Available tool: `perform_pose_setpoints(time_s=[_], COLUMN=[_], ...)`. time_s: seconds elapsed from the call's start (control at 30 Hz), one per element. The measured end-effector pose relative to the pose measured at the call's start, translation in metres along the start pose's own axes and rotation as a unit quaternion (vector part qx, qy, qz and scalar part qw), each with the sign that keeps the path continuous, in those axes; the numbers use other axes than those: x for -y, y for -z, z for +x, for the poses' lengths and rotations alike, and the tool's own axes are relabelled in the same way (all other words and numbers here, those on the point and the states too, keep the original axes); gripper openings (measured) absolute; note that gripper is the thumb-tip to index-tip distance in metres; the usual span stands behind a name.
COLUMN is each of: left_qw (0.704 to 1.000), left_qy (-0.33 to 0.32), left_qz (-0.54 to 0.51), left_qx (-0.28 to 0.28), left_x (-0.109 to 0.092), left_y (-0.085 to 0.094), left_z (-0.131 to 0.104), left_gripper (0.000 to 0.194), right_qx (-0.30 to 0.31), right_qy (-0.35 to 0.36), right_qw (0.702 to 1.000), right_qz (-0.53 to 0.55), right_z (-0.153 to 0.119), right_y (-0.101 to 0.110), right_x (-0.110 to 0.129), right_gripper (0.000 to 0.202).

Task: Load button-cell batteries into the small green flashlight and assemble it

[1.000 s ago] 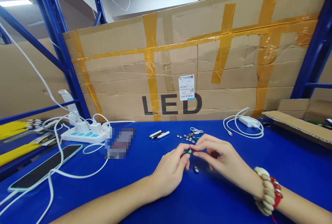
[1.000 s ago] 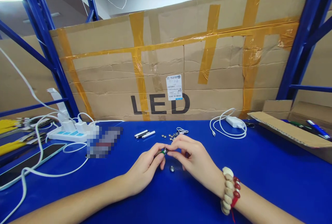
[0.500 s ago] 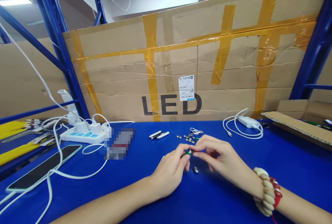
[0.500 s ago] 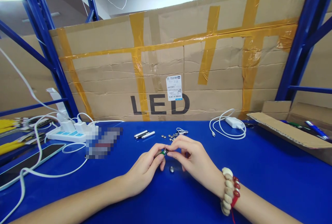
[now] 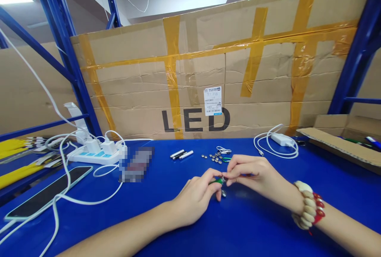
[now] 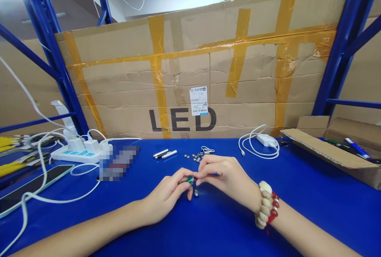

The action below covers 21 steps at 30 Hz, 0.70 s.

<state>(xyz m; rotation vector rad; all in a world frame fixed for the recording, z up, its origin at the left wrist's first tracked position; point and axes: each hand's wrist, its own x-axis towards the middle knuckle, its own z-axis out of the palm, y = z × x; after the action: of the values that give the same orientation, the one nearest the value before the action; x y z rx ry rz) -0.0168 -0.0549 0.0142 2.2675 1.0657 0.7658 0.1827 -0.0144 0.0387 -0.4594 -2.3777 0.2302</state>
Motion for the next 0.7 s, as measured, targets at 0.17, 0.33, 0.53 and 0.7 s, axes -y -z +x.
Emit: perform_pose_setpoints(time_s=[0.17,0.33,0.53,0.7], left_qw=[1.0,0.999,0.998,0.998], left_qy=[0.007,0.012,0.009,0.007], left_qz=[0.025,0.047,0.055,0.063], left_qx=[0.009,0.015,0.013,0.002], left_x=[-0.001,-0.001,-0.001,0.003], left_y=[0.0,0.0,0.001,0.0], left_z=[0.0,-0.001,-0.003,-0.003], left_gripper=[0.018,0.016,0.013,0.011], right_qx=[0.018,0.022,0.007,0.018], right_qy=[-0.006,-0.035,-0.141,-0.228], right_qw=[0.999,0.997,0.986,0.97], right_qz=[0.031,0.058,0.089,0.083], right_z=[-0.002,-0.003,-0.002,-0.002], right_y=[-0.003,-0.008,-0.016,-0.021], right_x=[-0.003,-0.002,0.0,0.001], right_gripper=[0.025,0.025,0.028,0.024])
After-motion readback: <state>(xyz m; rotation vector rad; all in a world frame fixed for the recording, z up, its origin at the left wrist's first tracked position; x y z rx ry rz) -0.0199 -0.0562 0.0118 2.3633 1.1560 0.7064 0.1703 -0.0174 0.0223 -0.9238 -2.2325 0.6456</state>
